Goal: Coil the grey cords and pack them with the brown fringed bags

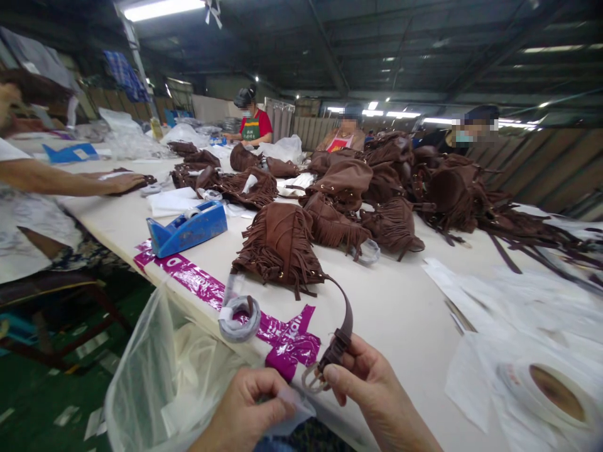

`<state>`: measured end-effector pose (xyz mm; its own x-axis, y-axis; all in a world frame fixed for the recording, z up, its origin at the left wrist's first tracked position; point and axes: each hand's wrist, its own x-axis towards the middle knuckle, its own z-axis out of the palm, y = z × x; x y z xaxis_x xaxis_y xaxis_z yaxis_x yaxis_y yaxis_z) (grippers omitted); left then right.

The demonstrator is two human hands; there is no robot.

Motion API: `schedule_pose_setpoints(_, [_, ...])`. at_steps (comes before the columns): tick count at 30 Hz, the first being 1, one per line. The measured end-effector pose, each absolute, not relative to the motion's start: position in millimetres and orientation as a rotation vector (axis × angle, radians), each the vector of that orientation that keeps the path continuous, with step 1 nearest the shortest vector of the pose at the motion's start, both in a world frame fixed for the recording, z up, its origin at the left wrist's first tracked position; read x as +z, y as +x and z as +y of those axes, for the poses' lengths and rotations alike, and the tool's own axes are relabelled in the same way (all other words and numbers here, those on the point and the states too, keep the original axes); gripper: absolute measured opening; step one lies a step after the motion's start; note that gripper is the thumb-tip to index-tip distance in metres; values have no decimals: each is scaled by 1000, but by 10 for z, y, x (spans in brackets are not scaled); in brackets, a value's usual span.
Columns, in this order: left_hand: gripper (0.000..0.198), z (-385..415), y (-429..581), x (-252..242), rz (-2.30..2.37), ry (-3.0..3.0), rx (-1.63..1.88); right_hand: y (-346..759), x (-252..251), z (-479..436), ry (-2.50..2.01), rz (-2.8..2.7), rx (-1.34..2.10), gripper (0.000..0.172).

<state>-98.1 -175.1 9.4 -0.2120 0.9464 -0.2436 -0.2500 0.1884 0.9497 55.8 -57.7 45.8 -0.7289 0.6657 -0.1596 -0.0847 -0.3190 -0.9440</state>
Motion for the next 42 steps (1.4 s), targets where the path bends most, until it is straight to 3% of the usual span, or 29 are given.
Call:
schedule_pose_setpoints(22, [51,-1651,-887,-96,1360,749,1280,525,481,-596,-586,-1485,2193,47])
schedule_pose_setpoints(32, [38,-1659,-890,52,1240,625,1279,492,425,-594,-526,-1476,2218,43])
schedule_pose_setpoints(42, [35,-1627,-844,198,1116,546,1301,488,424,-576,-515,-1532,2155,58])
